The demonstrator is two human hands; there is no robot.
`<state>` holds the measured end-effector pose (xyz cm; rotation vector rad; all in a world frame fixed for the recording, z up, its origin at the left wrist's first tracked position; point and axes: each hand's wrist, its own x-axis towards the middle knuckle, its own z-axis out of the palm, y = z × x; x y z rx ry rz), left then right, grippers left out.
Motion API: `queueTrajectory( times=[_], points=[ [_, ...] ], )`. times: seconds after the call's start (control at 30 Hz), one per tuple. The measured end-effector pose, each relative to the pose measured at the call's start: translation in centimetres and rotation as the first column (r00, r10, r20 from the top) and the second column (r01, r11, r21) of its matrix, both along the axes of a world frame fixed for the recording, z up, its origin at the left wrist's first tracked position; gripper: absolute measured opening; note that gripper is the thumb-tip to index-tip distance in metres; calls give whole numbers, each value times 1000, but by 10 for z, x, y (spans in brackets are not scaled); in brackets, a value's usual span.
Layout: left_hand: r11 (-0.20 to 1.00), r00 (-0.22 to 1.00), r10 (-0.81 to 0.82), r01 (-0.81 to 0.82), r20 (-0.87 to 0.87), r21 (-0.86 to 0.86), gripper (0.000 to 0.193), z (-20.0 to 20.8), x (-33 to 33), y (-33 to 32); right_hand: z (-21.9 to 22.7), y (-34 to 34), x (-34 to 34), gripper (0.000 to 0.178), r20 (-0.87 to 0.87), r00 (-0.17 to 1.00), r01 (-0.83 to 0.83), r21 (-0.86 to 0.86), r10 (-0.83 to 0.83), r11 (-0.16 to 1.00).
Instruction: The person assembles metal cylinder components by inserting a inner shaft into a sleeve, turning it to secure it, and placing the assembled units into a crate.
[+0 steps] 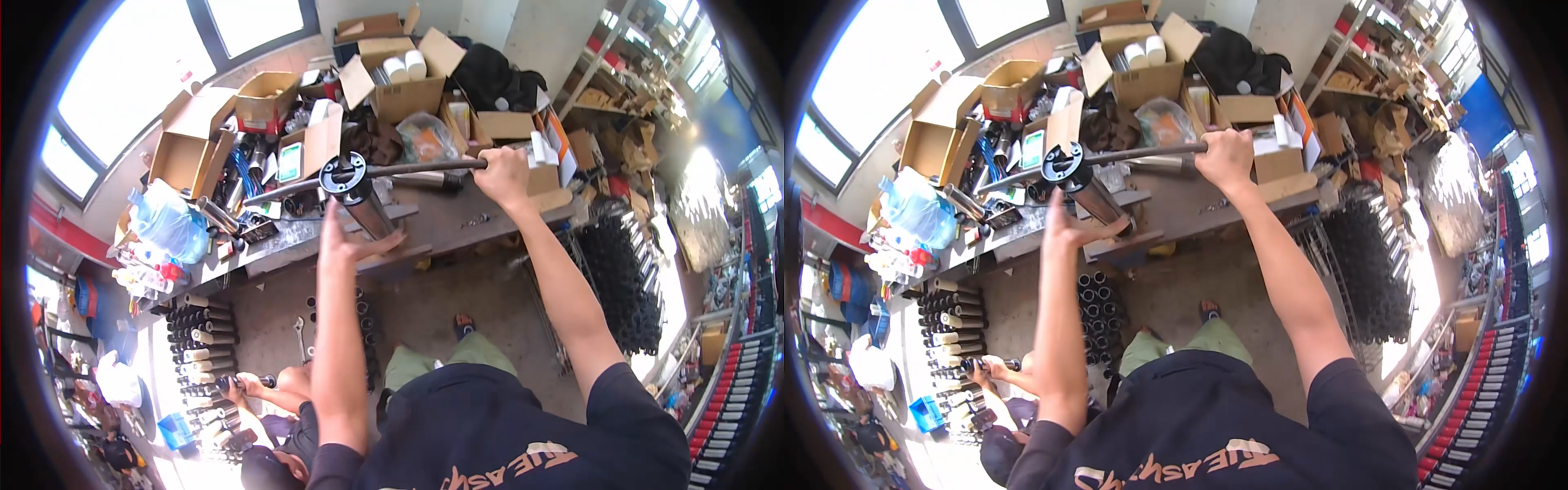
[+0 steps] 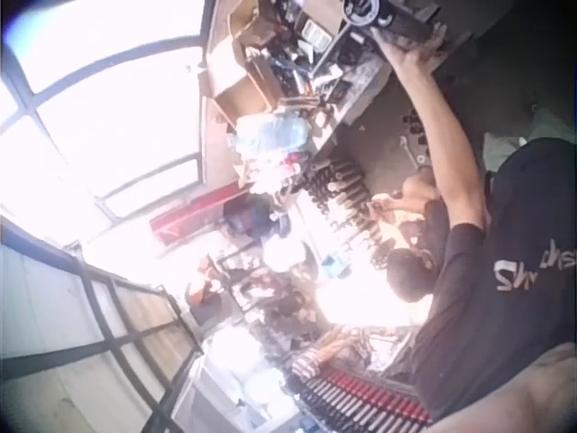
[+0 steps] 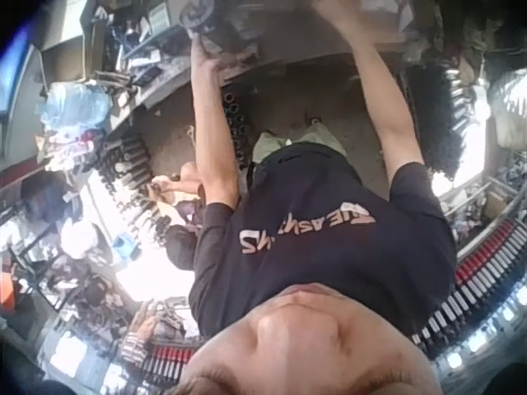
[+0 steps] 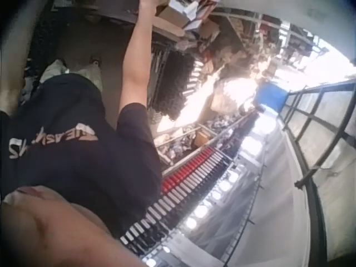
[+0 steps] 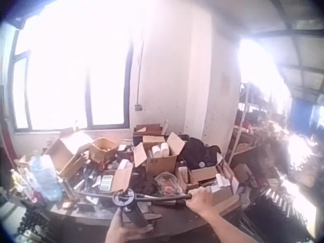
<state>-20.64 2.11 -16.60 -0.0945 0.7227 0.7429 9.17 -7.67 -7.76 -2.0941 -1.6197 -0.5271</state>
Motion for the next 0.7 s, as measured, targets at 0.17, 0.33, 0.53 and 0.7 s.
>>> queueTrajectory(
  times=[0.17, 0.33, 0.53, 0.7],
  points=[
    [905, 957, 266, -207, 115, -372, 43, 16, 55, 9, -37, -26, 85, 22, -50, 996, -71, 62, 74, 996],
    [956, 933, 48, -146, 356, 253, 44, 53, 27, -130, -188, -208, 249, 27, -172, 980, 70, -174, -100, 982],
    [737, 965, 19, -189, 260, 648, 67, 81, 56, -175, -309, -303, 112, 62, -746, 539, -51, -491, -390, 869],
    [573, 983, 145, -179, 116, 800, 72, 106, 83, -174, -348, -226, 52, 56, -607, 500, -18, -721, -618, 693]
  ],
)
